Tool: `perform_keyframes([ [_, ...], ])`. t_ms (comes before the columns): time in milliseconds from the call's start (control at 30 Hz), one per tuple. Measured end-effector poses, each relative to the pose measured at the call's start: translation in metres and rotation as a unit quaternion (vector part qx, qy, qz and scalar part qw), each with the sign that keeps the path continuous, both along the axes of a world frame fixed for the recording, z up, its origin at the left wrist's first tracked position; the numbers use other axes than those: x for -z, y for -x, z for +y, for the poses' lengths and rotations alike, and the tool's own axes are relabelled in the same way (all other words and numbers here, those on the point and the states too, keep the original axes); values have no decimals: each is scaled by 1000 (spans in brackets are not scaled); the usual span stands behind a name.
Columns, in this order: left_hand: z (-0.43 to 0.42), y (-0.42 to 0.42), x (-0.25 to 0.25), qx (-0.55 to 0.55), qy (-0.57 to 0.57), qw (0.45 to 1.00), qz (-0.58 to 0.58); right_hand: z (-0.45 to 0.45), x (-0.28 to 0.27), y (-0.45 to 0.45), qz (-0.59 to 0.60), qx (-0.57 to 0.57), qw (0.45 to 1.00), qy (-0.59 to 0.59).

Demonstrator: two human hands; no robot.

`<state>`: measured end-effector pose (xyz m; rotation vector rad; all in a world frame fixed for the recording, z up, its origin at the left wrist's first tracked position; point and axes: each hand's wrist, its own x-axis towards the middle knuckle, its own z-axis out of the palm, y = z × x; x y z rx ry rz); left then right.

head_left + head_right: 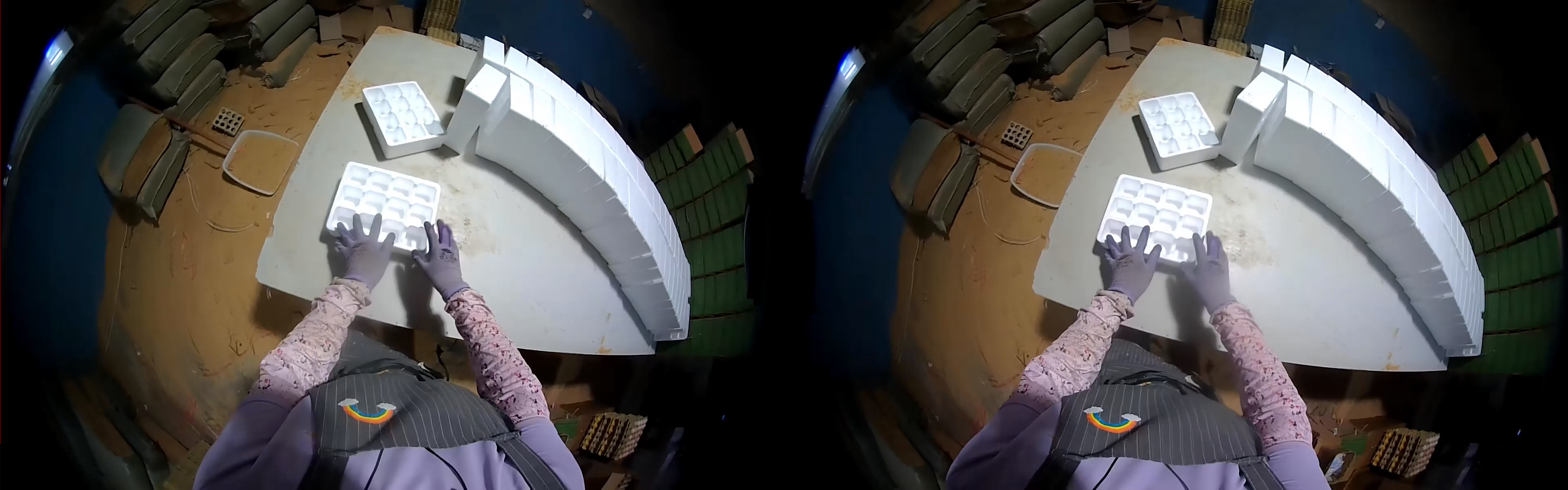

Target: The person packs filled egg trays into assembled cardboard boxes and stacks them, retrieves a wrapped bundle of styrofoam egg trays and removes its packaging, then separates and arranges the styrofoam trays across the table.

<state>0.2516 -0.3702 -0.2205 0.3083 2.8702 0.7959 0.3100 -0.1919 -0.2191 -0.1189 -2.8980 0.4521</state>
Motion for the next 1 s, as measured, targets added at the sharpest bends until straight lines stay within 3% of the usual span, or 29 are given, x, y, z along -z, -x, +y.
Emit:
perform_keyframes([
  [33,-9,22,7,-4,6,1000,-6,-15,4,14,-139,24,986,92],
  [100,-43,71,31,7,24,1000,-7,-57,-42,35,-315,-6,940,133],
  [133,-68,97,47,21,35,999,0,-70,-60,47,-307,-41,943,119],
  [167,-77,113,23,17,65,998,-3,-78,-68,60,-300,-76,945,106],
  [200,-87,129,-2,13,96,995,-7,-79,-63,79,-160,-86,981,73],
  [300,-103,168,-14,80,146,984,66,-46,-53,189,17,-41,997,69],
  [367,-101,160,-18,86,127,984,86,-11,-34,263,25,-22,999,26],
  [433,-96,143,-11,106,167,980,-9,7,-16,301,-82,31,996,-29],
  [467,-97,136,-7,113,184,975,41,11,-6,302,-126,24,991,-49],
  [533,-99,139,4,112,189,975,24,15,17,289,-165,15,983,-75],
  [667,-95,138,8,82,175,979,56,-29,-4,158,-173,14,983,-58],
  [733,-95,140,16,80,180,975,104,-65,-49,100,-290,-25,957,9],
  [800,-98,133,16,104,180,971,114,-96,-58,61,-402,-4,907,124],
  [833,-95,132,14,125,174,968,131,-103,-50,46,-392,-39,904,167],
  [933,-85,88,-5,188,140,970,64,-90,-36,30,-341,-80,925,150],
  [1000,-85,61,-10,196,144,969,34,-64,-53,32,-497,-146,835,185],
])
